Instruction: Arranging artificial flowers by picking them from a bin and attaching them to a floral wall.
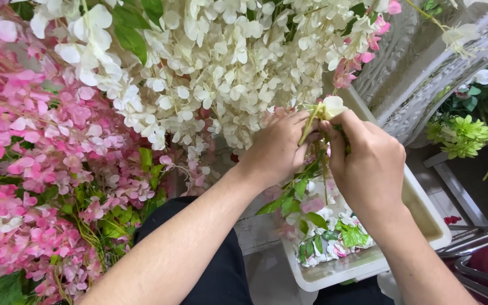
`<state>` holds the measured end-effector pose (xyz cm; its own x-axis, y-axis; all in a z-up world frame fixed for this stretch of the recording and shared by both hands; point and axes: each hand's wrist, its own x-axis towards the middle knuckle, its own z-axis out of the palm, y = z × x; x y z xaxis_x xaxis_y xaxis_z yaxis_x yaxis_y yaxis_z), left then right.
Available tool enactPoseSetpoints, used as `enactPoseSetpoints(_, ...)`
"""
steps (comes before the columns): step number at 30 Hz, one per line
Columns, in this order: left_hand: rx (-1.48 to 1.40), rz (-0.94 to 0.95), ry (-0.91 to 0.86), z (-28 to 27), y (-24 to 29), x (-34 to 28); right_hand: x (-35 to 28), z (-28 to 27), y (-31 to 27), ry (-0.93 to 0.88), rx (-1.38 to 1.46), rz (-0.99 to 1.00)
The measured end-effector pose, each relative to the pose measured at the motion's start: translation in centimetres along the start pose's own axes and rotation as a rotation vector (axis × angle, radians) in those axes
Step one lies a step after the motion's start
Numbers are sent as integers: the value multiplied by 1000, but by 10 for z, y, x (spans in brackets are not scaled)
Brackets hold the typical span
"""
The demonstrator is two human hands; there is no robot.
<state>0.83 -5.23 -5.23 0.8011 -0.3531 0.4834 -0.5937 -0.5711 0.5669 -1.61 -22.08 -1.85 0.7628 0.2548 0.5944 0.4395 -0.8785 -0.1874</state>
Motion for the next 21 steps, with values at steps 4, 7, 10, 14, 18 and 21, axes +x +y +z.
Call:
enactPoseSetpoints(4, 52, 47, -24, 0, 3, -1, -4, -12, -6, -57, 54, 31)
enactPoseSetpoints(7, 78, 100, 17, 2, 12, 0, -7, -22, -6, -154, 286, 96)
enactPoseSetpoints(10, 34, 64, -10, 3, 12, 8, -17, -24, 7, -118, 263, 212)
enactPoseSetpoints(14, -24, 93, 6, 3, 10, 19, -17, -20, 22, 80, 105, 65)
enactPoseSetpoints(18, -42, 82, -13, 11, 16, 23, -19, -7, 29, 221, 63, -10)
enactPoseSetpoints(21, -70, 103, -55, 11, 20, 27, -23, -3, 32, 223, 311, 77)
